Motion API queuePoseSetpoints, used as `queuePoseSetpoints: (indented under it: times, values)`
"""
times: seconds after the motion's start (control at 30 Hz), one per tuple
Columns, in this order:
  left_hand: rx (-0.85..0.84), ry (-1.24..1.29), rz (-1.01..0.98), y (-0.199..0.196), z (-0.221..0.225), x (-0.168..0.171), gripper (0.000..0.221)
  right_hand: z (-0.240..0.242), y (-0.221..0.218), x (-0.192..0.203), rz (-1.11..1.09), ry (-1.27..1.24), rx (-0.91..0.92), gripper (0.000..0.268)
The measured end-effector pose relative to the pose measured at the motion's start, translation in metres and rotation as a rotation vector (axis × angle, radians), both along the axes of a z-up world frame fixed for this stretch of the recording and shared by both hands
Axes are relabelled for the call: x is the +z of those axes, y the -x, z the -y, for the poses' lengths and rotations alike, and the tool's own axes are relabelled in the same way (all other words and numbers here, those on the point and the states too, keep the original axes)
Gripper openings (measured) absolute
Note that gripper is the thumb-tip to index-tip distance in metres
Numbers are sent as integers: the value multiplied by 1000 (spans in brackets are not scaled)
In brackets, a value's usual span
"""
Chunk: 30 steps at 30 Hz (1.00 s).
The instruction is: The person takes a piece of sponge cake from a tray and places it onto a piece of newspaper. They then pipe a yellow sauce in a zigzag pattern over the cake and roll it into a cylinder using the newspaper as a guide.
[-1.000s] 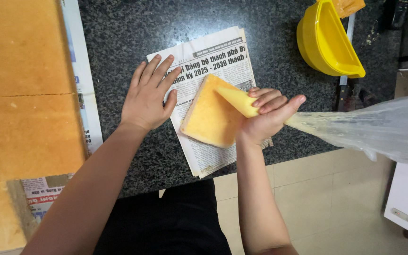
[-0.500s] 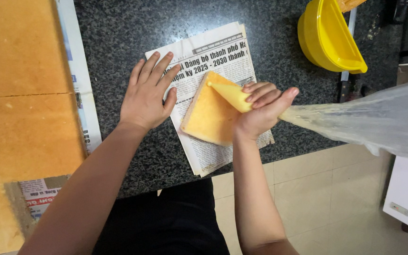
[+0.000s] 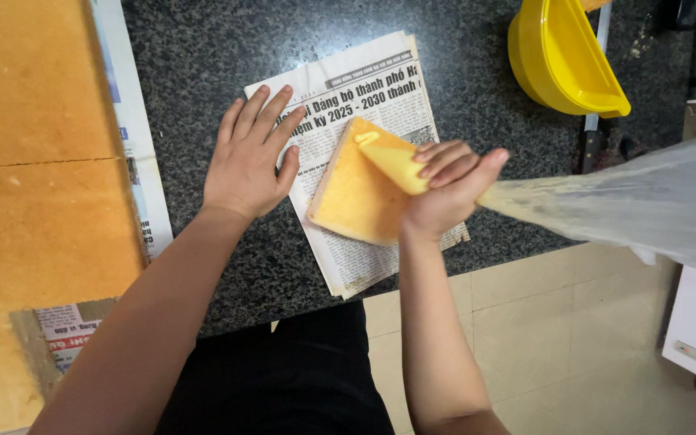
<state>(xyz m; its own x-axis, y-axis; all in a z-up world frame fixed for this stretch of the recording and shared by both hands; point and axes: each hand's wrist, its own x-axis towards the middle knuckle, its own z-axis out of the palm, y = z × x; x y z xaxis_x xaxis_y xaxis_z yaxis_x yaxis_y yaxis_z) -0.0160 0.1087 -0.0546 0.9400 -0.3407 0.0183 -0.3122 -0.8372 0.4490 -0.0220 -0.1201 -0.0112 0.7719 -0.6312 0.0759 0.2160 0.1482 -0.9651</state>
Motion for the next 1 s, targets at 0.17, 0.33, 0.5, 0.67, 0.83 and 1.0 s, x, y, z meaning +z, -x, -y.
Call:
queuePoseSetpoints:
  times: [0.17, 0.33, 0.5, 0.67, 0.83, 1.0]
  values:
    - [-2, 7, 6, 1, -1, 1, 51, -11, 17, 3, 19, -40, 139, 63]
    - [-2, 9, 14, 0, 0, 0, 52, 3, 12, -1, 15, -25, 40, 62]
    - [3, 18, 14, 1, 1, -1, 50, 33, 2, 0, 76, -23, -10, 61]
    - [-2, 12, 23, 1, 0, 0, 50, 43, 1, 4, 92, -20, -54, 61]
    - [-7, 3, 24, 1, 1, 1, 50, 30, 12, 6, 92, -26, 7, 61]
    - [-10, 2, 24, 1, 0, 0, 49, 6, 30, 9, 23, -11, 87, 63]
